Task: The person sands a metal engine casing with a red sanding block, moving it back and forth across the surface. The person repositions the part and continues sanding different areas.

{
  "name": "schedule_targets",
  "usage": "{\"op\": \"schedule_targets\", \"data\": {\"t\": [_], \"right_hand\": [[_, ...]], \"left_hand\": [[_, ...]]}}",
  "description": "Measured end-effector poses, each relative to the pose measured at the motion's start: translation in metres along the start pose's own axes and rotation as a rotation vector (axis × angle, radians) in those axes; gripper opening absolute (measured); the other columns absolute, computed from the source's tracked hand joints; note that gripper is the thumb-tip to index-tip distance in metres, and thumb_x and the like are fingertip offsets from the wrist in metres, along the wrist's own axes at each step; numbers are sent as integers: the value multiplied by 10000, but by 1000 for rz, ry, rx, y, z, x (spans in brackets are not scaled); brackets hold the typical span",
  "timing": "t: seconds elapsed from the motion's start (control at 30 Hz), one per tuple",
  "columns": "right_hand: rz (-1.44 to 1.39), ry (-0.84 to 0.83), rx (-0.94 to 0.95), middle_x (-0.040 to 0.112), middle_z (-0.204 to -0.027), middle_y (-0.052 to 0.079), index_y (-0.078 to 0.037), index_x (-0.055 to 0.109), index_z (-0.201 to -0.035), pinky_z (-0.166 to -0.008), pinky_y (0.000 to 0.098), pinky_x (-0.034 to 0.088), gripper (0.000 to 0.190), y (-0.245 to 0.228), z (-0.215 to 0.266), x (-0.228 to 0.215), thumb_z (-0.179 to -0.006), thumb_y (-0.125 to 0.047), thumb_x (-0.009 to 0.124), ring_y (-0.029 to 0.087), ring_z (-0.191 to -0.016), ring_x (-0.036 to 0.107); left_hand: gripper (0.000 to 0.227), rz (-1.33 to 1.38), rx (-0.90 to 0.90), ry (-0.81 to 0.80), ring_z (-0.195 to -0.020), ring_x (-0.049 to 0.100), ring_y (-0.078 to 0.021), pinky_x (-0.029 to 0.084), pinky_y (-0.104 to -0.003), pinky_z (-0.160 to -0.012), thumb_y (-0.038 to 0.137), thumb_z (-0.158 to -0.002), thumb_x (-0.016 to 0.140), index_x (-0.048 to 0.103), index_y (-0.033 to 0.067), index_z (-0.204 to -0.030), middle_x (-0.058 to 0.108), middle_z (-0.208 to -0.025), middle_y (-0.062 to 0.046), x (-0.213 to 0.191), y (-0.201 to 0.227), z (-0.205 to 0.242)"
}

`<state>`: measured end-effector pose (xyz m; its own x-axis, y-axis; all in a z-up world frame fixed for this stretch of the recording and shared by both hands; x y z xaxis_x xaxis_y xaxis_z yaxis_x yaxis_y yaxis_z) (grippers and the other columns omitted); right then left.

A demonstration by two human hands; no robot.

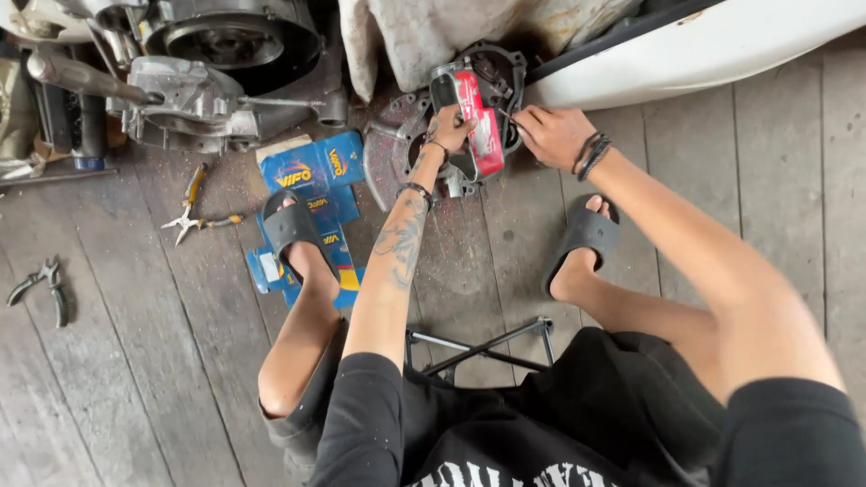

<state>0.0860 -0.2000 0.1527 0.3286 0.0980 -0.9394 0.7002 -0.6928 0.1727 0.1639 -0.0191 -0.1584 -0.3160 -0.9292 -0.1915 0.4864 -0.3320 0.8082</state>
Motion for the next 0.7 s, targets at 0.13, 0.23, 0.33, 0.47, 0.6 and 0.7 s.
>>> {"op": "schedule_targets", "data": {"t": [0.13, 0.23, 0.33, 0.47, 0.6, 0.7], "right_hand": [[-59, -158, -56, 702, -983, -21, -197, 635, -1161, -636, 304, 618, 171, 29, 3, -57, -1056, -294, 541, 158, -779, 735], [-70, -178, 121, 680, -902, -61, -226, 671, -1222, -692, 297, 595, 196, 40, 33, -59, -1065, -290, 572, 154, -765, 721], [-468, -132, 409, 735, -996, 163, 15, 692, -1293, -558, 476, 512, 300, 34, 45, -42, -1075, -97, 518, 386, -726, 669], [-621, -119, 544, 641, -791, 74, -4, 568, -1450, -650, 454, 543, 596, -3, 44, -14, -1076, -431, 385, 280, -687, 656], [-777, 0, 595, 469, -636, -2, -100, 586, -1316, -557, 346, 385, 247, -34, 18, 10, -1072, -140, 574, 179, -513, 468], [-829, 107, 562, 611, -790, 76, -60, 599, -1311, -570, 336, 438, 253, -49, 7, 22, -1087, -157, 530, 201, -602, 577]], "left_hand": [[255, -33, -36, -26, -825, 767, -359, 701, -392, -541, 242, -932, 734, 724, 129, -1160, 739, -1051, -208, -32, 80, 80], [242, -20, -1, 33, -828, 748, -435, 676, -472, -504, 207, -924, 734, 721, 118, -1149, 730, -1071, -250, -35, 67, 90], [266, 42, 171, -63, -1017, 751, -310, 724, -373, -551, 229, -1013, 558, 555, 77, -1231, 690, -1154, -151, -39, 65, 96], [146, -88, 272, 112, -840, 652, -185, 559, -326, -719, 243, -1032, 521, 517, 106, -1079, 648, -974, -55, -39, 59, 100], [727, 30, 472, 176, -1371, 526, -336, 440, -433, -1146, 475, -1042, 474, 325, -57, -1514, 555, -1453, -208, -25, 39, 89], [718, 123, 482, 258, -1369, 548, -322, 465, -415, -1140, 512, -1035, 450, 371, -30, -1498, 558, -1465, -183, -22, 45, 104]]}}
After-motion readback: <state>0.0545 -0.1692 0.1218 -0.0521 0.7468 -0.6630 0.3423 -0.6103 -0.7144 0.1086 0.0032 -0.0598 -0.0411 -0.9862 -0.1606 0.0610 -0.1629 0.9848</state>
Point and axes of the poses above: each hand's wrist, its own z-axis away from the middle knuckle, its own x-axis out of the palm, y = z × x, the point moved 6 cm from there along -z, towards the middle knuckle
